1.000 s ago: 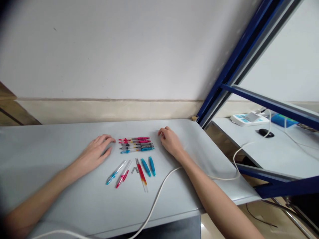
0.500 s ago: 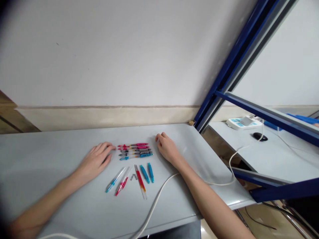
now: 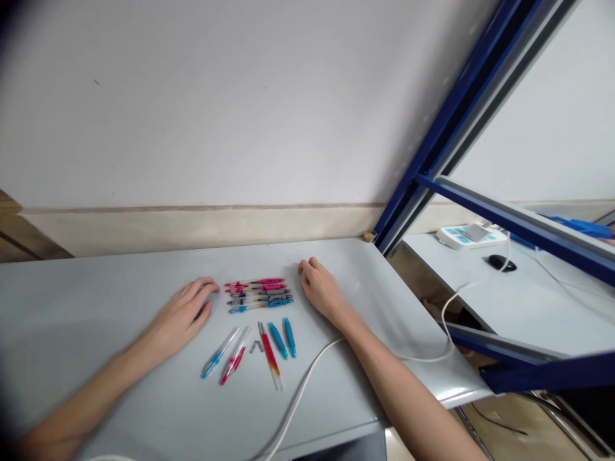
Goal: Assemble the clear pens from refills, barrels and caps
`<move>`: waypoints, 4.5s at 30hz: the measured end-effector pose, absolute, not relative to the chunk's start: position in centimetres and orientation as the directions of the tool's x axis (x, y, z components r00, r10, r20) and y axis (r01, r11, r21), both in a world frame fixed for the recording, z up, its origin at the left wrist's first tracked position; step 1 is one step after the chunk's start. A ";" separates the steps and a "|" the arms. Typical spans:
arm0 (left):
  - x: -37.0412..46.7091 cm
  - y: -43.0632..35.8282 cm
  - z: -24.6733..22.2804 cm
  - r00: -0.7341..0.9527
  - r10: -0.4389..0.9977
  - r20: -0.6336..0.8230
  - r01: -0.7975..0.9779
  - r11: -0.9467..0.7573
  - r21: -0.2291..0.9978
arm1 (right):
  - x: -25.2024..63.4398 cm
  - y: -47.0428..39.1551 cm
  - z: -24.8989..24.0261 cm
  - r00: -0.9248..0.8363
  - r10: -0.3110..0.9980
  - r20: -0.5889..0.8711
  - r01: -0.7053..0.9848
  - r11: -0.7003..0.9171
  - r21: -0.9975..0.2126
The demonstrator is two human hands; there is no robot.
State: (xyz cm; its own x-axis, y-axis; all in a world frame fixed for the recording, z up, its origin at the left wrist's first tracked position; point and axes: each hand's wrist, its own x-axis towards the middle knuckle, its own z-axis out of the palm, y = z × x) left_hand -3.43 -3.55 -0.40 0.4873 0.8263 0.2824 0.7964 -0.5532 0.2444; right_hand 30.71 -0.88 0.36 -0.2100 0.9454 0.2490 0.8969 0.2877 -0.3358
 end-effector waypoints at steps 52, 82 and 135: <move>-3.5 -3.3 -0.6 0.475 0.833 0.284 0.831 -0.531 0.164 | 31.3 -0.4 0.4 -0.314 0.932 0.183 0.895 0.355 -0.269; -3.7 -3.7 1.0 0.522 0.838 0.163 0.805 -0.546 0.231 | 30.0 -1.8 1.8 -0.332 0.929 0.164 0.883 0.368 -0.293; -1.0 -7.0 1.5 0.532 0.787 0.314 0.680 -0.618 0.395 | 22.7 -10.5 9.6 -0.493 0.869 0.034 0.864 0.494 -0.102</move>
State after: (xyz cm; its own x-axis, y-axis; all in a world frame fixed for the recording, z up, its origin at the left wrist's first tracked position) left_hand -0.96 -6.98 1.53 0.5318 0.7865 0.3139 0.6800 -0.6176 0.3953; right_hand 22.67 -10.50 9.58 -0.4929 0.8694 0.0342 0.8637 0.4937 -0.1019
